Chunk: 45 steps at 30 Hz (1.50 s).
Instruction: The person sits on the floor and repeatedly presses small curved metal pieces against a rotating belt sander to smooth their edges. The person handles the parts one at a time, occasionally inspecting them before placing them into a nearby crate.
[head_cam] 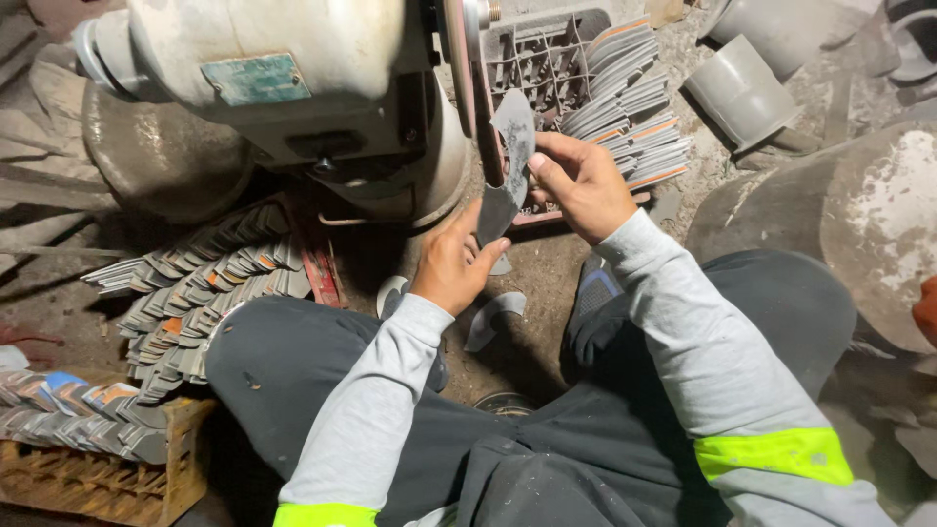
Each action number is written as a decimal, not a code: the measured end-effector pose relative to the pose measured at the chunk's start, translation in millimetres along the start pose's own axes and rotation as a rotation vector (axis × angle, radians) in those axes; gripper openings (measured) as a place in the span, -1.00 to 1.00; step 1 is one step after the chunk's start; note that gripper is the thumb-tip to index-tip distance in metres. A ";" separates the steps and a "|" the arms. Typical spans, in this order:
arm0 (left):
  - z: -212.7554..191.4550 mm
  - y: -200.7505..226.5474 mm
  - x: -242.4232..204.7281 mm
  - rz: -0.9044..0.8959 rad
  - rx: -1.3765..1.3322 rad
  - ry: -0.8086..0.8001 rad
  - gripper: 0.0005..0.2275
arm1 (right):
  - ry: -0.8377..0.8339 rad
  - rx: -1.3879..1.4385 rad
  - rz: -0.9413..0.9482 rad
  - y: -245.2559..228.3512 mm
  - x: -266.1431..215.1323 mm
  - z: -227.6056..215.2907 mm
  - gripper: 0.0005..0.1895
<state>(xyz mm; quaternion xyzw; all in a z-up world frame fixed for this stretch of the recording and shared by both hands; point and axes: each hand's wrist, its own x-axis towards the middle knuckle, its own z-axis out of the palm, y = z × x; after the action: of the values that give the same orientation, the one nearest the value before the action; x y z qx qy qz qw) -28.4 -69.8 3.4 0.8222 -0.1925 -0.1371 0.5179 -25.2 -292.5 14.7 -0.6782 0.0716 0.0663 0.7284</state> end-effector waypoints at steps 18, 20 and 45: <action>-17.1 -12.2 67.0 -0.240 -0.949 -0.134 -0.77 | 0.132 -0.640 -0.432 15.2 89.7 29.2 -0.36; -16.0 -14.1 53.0 -0.241 -0.905 -0.151 -0.70 | 0.118 -0.634 -0.464 11.4 72.4 32.8 -0.32; -2.9 -3.4 15.3 0.042 -0.201 -0.090 -0.17 | -0.068 -0.134 0.121 -54.6 13.3 -12.3 -0.44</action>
<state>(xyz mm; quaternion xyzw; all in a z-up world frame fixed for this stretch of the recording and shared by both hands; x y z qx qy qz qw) -13.0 -73.2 1.1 0.7549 -0.2183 -0.1817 0.5912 -1.8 -308.6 64.7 -0.7172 0.0829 0.1376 0.6781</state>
